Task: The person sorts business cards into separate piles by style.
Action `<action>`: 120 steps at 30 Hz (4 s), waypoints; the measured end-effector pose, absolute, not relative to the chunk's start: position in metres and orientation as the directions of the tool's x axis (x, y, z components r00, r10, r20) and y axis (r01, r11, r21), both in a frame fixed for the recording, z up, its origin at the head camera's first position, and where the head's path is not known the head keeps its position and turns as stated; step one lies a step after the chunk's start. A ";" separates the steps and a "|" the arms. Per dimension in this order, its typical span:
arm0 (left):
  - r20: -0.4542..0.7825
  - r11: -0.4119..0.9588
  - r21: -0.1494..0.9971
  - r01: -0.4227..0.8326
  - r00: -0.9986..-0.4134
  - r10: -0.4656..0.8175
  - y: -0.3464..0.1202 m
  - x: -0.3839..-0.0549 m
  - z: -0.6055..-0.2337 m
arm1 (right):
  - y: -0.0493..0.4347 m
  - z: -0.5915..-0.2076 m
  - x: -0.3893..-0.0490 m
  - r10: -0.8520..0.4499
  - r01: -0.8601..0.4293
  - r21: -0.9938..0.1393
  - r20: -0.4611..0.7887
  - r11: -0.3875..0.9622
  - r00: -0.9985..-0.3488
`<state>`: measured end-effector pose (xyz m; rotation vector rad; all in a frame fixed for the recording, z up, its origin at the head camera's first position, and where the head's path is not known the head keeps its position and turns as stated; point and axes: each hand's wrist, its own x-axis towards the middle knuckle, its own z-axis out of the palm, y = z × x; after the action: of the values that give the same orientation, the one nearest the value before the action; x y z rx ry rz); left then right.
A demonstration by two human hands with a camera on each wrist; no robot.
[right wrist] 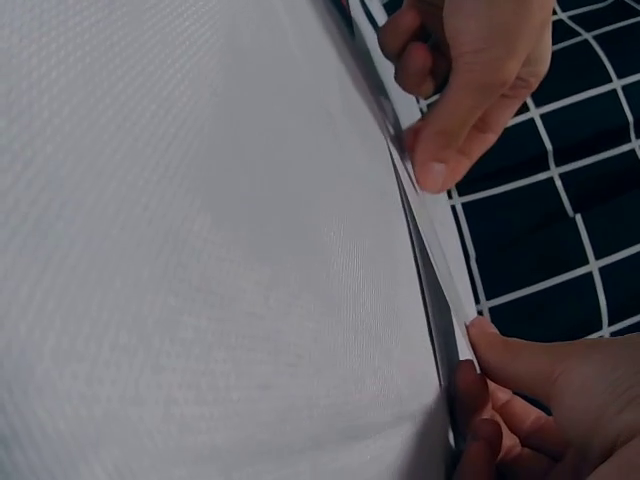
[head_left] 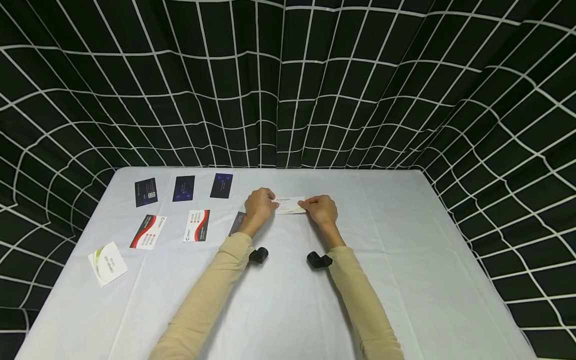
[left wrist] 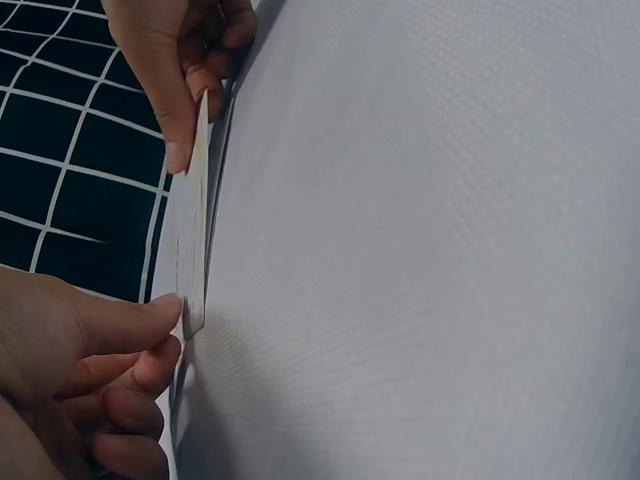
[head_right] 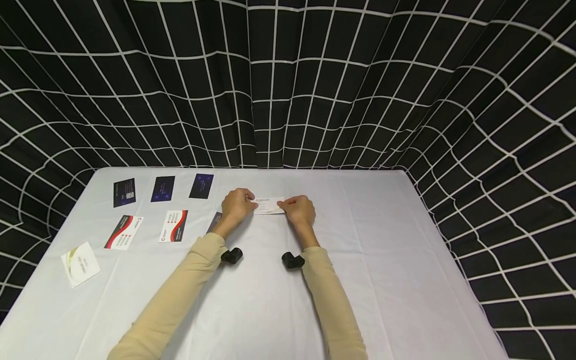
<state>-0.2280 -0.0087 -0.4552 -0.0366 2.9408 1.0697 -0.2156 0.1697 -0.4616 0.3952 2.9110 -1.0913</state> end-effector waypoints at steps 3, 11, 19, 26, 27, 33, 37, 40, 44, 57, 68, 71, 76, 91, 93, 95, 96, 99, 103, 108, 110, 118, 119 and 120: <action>-0.009 0.762 0.647 -0.021 -1.000 -0.021 -0.009 -0.228 -0.457 | 0.169 -0.462 -0.215 0.226 0.229 -0.638 -0.089 0.735 -0.970; 0.007 0.763 0.646 -0.004 -1.000 -0.011 -0.007 -0.228 -0.460 | 0.166 -0.463 -0.215 0.236 0.219 -0.636 -0.060 0.740 -0.970; 0.020 0.783 0.622 0.000 -1.000 -0.016 -0.003 -0.230 -0.466 | 0.162 -0.465 -0.215 0.264 0.188 -0.628 0.029 0.755 -0.964; 0.036 0.783 0.622 0.023 -0.999 0.001 -0.007 -0.226 -0.463 | 0.157 -0.466 -0.212 0.263 0.180 -0.622 0.043 0.762 -0.964; 0.035 0.782 0.622 0.025 -0.999 0.004 -0.010 -0.226 -0.462 | 0.155 -0.466 -0.211 0.257 0.176 -0.623 0.040 0.762 -0.966; 0.064 0.757 0.652 0.051 -0.998 0.013 -0.036 -0.222 -0.453 | 0.132 -0.458 -0.205 0.192 0.121 -0.640 0.043 0.759 -0.980; 0.104 0.751 0.656 0.075 -0.995 0.009 -0.062 -0.218 -0.446 | 0.105 -0.450 -0.203 0.158 0.086 -0.630 0.060 0.772 -0.986; 0.122 0.765 0.642 0.059 -0.992 -0.025 -0.089 -0.213 -0.443 | 0.072 -0.446 -0.202 0.101 0.041 -0.613 0.064 0.789 -0.993; 0.145 0.787 0.617 0.033 -0.987 -0.072 -0.124 -0.204 -0.440 | 0.025 -0.439 -0.195 -0.014 -0.059 -0.591 0.080 0.805 -0.997; 0.087 0.848 0.524 -0.077 -0.986 -0.143 -0.261 -0.155 -0.421 | -0.086 -0.433 -0.148 -0.263 -0.245 -0.568 0.052 0.786 -0.963; -0.333 0.926 0.308 -0.217 -0.937 -0.108 -0.336 -0.114 -0.415 | -0.160 -0.442 -0.113 -0.472 -0.418 -0.435 -0.018 0.798 -0.882; -0.305 0.930 0.296 -0.216 -0.945 -0.123 -0.334 -0.114 -0.418 | -0.169 -0.442 -0.107 -0.502 -0.453 -0.399 -0.022 0.797 -0.864; -0.244 0.919 0.341 -0.197 -0.963 -0.116 -0.333 -0.115 -0.422 | -0.179 -0.446 -0.101 -0.527 -0.494 -0.353 0.005 0.794 -0.850; -0.195 0.665 0.728 -0.167 -0.980 -0.033 -0.370 -0.117 -0.427 | -0.187 -0.457 -0.103 -0.483 -0.399 -0.630 0.043 0.666 -0.874; -0.158 0.642 0.748 -0.168 -0.985 -0.073 -0.368 -0.116 -0.427 | -0.185 -0.460 -0.107 -0.461 -0.292 -0.779 0.004 0.555 -0.888; -0.138 0.606 0.776 -0.176 -0.984 -0.110 -0.366 -0.116 -0.428 | -0.182 -0.462 -0.111 -0.429 -0.143 -0.901 -0.052 0.410 -0.902; -0.132 0.592 0.785 -0.182 -0.983 -0.128 -0.364 -0.116 -0.428 | -0.180 -0.462 -0.114 -0.413 -0.070 -0.938 -0.082 0.339 -0.907; -0.145 0.574 0.792 -0.208 -0.977 -0.154 -0.361 -0.115 -0.430 | -0.171 -0.464 -0.121 -0.372 0.075 -0.977 -0.146 0.199 -0.917; -0.211 0.520 0.822 -0.235 -0.972 -0.106 -0.345 -0.122 -0.432 | -0.146 -0.460 -0.135 -0.309 0.131 -0.977 -0.177 0.166 -0.934; -0.311 0.373 0.884 -0.281 -0.950 0.021 -0.318 -0.137 -0.433 | -0.110 -0.457 -0.152 -0.223 0.205 -0.970 -0.231 0.134 -0.947; -0.339 0.315 0.900 -0.303 -0.939 0.065 -0.305 -0.144 -0.432 | -0.096 -0.457 -0.157 -0.194 0.220 -0.965 -0.245 0.144 -0.950; -0.310 0.320 0.910 -0.264 -0.945 0.102 -0.248 -0.165 -0.436 | -0.040 -0.455 -0.173 -0.155 0.237 -0.955 -0.265 0.177 -0.952; -0.300 0.332 0.909 -0.253 -0.949 0.099 -0.239 -0.168 -0.437 | -0.032 -0.454 -0.175 -0.151 0.248 -0.954 -0.274 0.171 -0.950; -0.288 0.348 0.907 -0.238 -0.952 0.099 -0.231 -0.171 -0.438 | -0.022 -0.454 -0.177 -0.148 0.260 -0.952 -0.284 0.159 -0.947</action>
<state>-0.1712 -0.2309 -0.4376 -0.1242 2.3223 1.6373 -0.1766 -0.0224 -0.4536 0.1073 2.1302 -1.8518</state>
